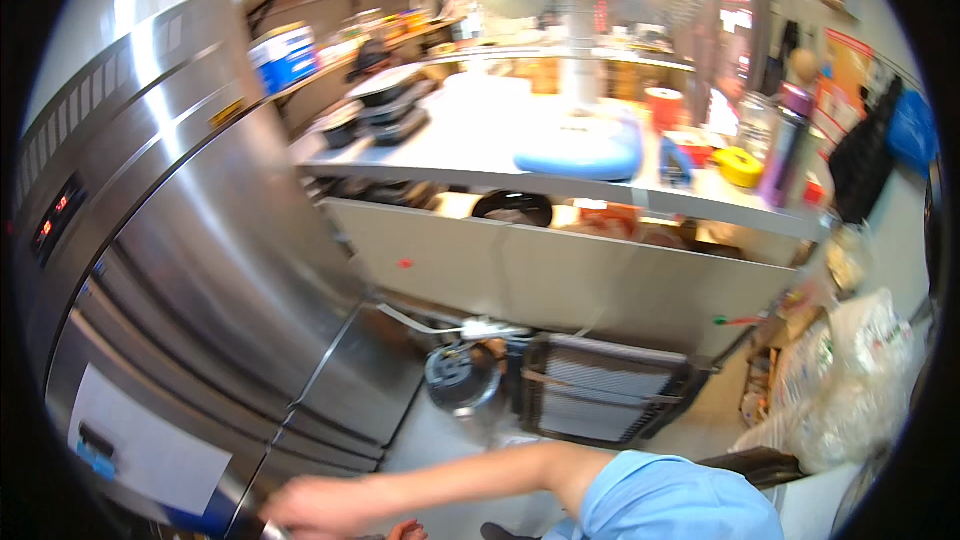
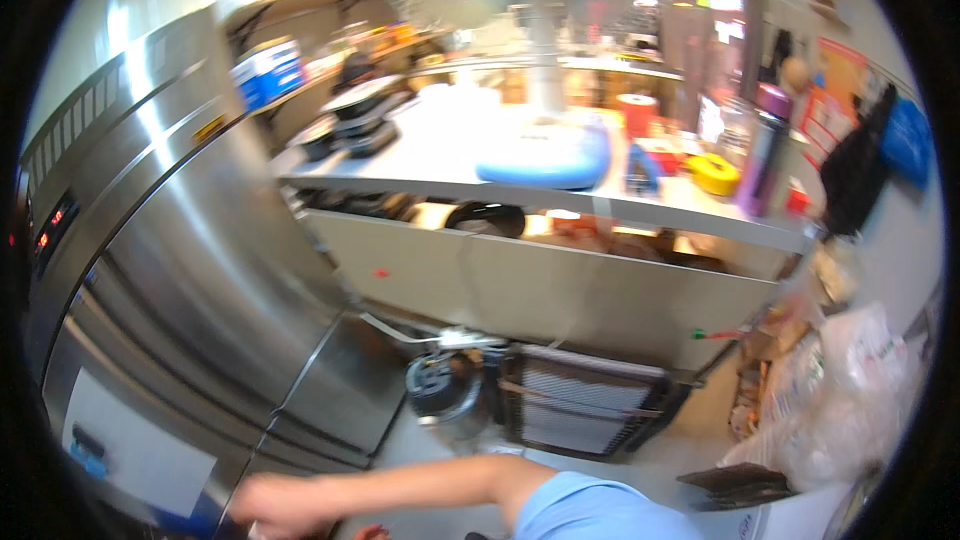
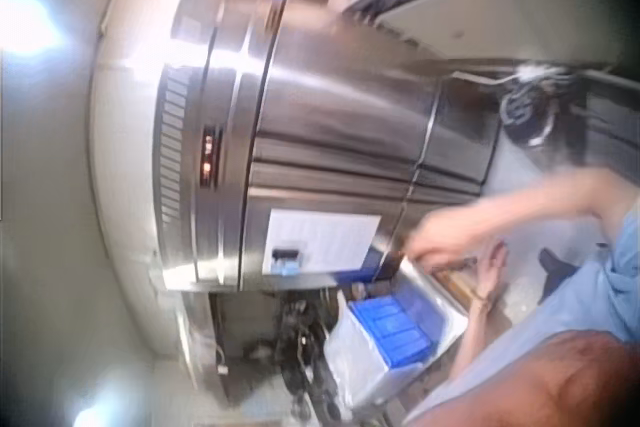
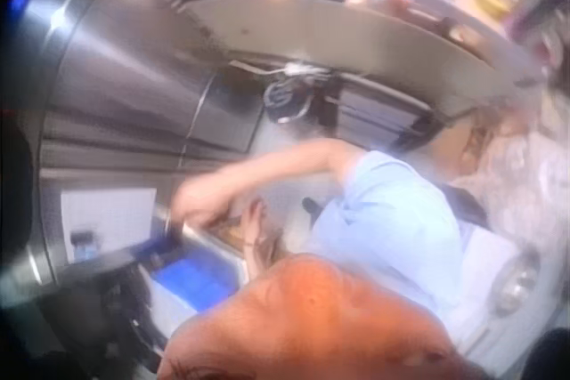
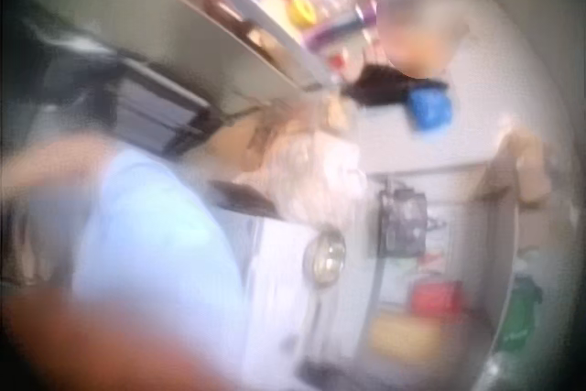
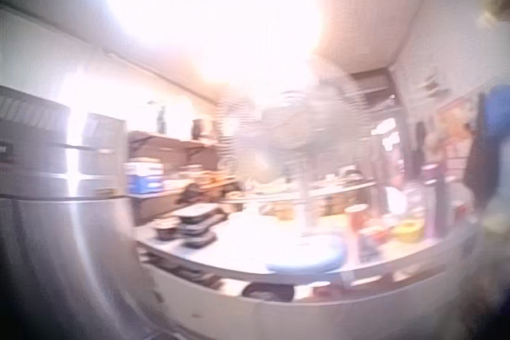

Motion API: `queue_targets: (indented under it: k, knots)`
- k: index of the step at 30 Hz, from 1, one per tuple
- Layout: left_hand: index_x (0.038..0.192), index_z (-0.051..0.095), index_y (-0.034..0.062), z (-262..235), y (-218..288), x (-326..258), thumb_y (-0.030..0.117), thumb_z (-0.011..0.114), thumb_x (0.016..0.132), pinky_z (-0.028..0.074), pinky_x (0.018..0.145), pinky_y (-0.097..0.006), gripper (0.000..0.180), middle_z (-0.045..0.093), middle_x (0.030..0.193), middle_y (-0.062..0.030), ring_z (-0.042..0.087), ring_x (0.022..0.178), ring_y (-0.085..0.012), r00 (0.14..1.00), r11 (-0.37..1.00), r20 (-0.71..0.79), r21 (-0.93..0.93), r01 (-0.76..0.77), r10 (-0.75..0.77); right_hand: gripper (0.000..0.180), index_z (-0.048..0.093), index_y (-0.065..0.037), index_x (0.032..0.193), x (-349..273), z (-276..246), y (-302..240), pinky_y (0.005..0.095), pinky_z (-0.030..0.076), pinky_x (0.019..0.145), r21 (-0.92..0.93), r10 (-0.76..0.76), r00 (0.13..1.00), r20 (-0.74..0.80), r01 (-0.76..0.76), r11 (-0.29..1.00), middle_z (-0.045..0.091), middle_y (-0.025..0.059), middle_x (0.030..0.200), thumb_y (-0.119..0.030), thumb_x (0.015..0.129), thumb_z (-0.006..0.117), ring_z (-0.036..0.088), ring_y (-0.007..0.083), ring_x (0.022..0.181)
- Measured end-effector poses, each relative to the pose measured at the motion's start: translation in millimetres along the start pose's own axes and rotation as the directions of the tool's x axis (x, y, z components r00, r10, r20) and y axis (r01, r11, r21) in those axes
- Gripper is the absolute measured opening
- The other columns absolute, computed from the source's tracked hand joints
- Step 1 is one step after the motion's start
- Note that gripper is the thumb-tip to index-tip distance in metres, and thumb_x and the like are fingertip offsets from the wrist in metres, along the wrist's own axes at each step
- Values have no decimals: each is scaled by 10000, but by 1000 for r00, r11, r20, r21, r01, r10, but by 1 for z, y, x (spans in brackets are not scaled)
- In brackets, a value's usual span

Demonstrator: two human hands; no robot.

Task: The person assembles food items into a black bowl and a rectangular container using a variety of ingredients from a refrigerated display case. They add sliced vegetables, leafy greens, and cooked meat to the containers, then place them on a counter.

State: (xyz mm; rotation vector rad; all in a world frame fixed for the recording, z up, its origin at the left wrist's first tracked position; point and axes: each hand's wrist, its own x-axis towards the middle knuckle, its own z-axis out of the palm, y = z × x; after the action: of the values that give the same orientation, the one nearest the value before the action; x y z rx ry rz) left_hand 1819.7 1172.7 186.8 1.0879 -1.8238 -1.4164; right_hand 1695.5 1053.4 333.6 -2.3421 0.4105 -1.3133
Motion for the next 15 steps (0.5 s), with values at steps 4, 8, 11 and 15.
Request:
queue_targets:
  k: [4,8,11,15]
  knots:
    - [1092,617,37,119,70,21,153,505,966,537,741,-354,204,638,1008,-73,617,862,-231,909,984,402,-79,157,-113,254,690,-33,992,-223,-96,-173,450,523,713,122,422,900,-112,-409,904,671,190,878,-258,929,589,648,370,811]
    - [1189,585,39,342,107,48,209,549,963,549,749,-353,285,663,1022,-105,655,883,-237,540,998,841,26,-54,7,243,666,-75,1078,-425,-176,-329,399,555,673,-165,704,547,-454,-828,536,700,155,879,-248,910,630,686,317,770]
    - [1249,577,51,509,167,29,287,596,952,547,728,-354,379,700,984,-127,697,883,-232,257,911,965,61,-408,51,280,681,-53,1009,-542,-198,-436,440,550,656,-132,641,177,-747,-984,119,694,161,792,-306,897,640,674,348,719]
    - [1239,596,85,700,174,-6,313,623,926,549,715,-388,388,707,852,-118,698,790,-258,-146,796,989,-112,-595,30,283,680,-27,1022,-628,-198,-554,397,563,669,218,265,-242,-933,-969,-115,706,150,806,-256,858,708,689,315,711]
